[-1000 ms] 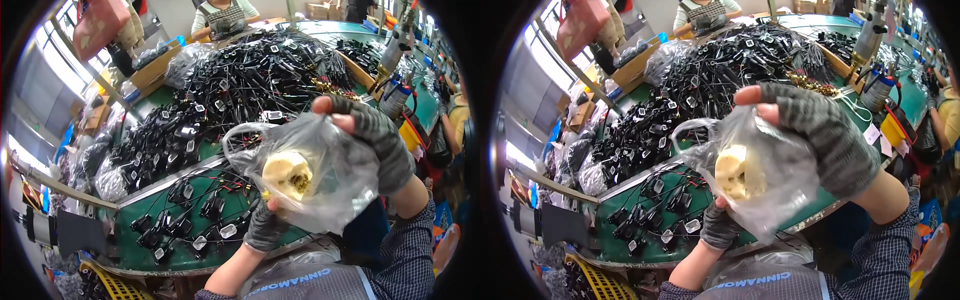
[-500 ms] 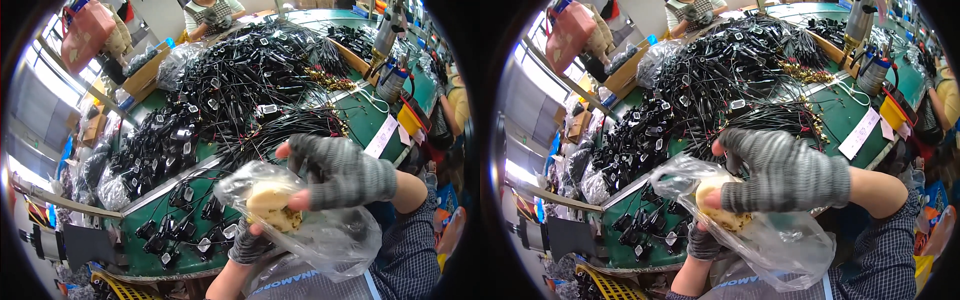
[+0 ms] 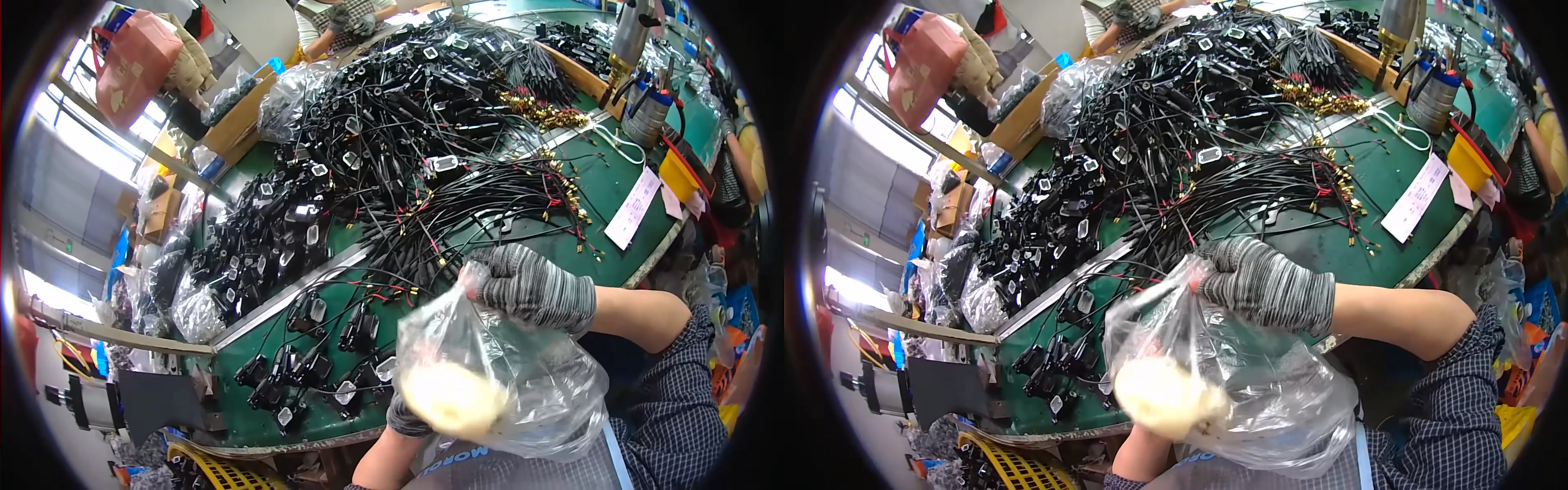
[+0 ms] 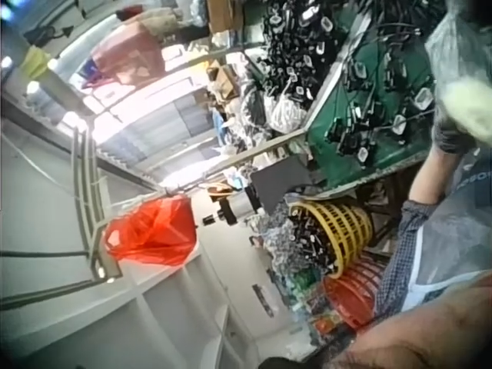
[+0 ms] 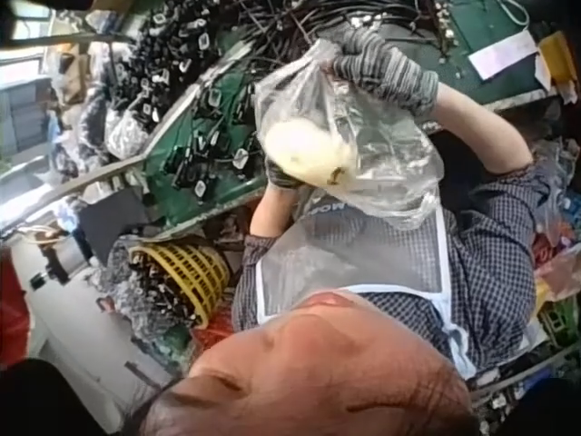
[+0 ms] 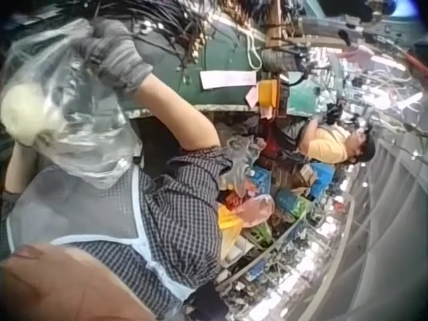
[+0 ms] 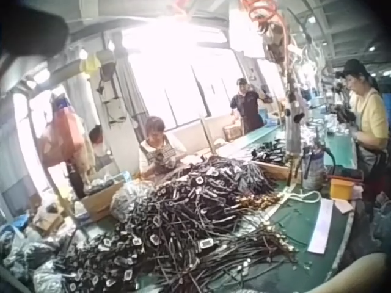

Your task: Assembling electronic cable harnesses and components at a manual workstation.

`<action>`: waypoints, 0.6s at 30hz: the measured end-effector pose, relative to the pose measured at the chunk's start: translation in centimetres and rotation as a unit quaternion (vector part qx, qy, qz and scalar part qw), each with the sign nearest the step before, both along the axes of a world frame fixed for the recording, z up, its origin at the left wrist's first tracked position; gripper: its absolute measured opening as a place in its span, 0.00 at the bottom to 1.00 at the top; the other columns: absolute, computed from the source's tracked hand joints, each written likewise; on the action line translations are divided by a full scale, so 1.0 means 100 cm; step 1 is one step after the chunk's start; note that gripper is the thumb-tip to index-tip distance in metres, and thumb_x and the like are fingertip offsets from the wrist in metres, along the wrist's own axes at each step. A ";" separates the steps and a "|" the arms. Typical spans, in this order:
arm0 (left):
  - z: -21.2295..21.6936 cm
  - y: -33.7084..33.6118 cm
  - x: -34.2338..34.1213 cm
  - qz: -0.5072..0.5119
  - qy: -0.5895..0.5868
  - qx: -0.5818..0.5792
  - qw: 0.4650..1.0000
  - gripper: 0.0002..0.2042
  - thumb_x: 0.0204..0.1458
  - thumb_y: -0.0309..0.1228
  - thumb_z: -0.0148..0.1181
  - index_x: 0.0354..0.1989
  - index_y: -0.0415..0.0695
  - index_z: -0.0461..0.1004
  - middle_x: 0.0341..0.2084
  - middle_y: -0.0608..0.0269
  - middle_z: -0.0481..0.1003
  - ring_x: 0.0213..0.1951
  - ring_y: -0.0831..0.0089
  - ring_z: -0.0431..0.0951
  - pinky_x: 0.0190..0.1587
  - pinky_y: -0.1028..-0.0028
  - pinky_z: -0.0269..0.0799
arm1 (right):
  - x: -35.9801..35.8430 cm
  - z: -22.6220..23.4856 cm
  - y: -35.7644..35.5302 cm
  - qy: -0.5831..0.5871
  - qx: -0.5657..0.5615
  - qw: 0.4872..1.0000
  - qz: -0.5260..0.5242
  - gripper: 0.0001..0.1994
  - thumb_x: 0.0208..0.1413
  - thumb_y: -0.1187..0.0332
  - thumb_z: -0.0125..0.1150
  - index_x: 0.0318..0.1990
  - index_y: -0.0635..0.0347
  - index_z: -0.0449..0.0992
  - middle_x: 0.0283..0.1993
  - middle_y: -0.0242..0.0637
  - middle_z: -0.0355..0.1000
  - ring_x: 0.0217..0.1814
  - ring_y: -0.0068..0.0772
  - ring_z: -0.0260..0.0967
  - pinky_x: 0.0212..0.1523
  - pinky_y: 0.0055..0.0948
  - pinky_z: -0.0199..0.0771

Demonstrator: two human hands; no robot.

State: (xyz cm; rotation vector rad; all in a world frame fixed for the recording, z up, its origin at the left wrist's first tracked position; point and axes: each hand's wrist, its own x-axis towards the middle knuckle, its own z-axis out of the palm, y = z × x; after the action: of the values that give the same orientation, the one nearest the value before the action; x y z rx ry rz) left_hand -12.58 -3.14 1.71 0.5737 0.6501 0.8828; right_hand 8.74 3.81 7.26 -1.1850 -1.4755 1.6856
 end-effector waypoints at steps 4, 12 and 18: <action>0.004 -0.003 -0.012 0.014 0.019 -0.006 1.000 0.39 0.35 0.47 0.65 0.55 0.40 0.56 0.49 0.53 0.64 0.50 0.59 0.66 0.52 0.61 0.63 | -0.013 -0.021 0.000 0.052 0.153 0.986 0.028 0.14 0.53 0.59 0.53 0.32 0.63 0.71 0.18 0.28 0.64 0.18 0.18 0.61 0.20 0.22 0.63; 0.022 0.025 -0.031 0.028 0.053 0.041 0.997 0.37 0.36 0.44 0.64 0.54 0.40 0.56 0.48 0.54 0.65 0.49 0.60 0.67 0.51 0.63 0.64 | -0.017 0.023 -0.021 0.055 -0.025 0.982 0.178 0.13 0.53 0.63 0.53 0.37 0.67 0.70 0.28 0.43 0.70 0.31 0.38 0.69 0.33 0.31 0.69; 0.019 0.036 -0.031 0.023 0.049 0.046 0.997 0.35 0.37 0.42 0.63 0.54 0.40 0.57 0.48 0.54 0.65 0.48 0.61 0.67 0.51 0.63 0.65 | -0.022 0.026 -0.026 0.100 0.124 0.967 0.199 0.15 0.52 0.64 0.53 0.42 0.68 0.69 0.34 0.48 0.71 0.36 0.41 0.70 0.37 0.31 0.70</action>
State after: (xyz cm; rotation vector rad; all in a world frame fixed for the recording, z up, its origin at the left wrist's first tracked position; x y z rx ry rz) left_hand -15.70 0.44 3.63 0.6891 0.7164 0.9365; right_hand 6.54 1.18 9.87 -0.5917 -1.8149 1.7455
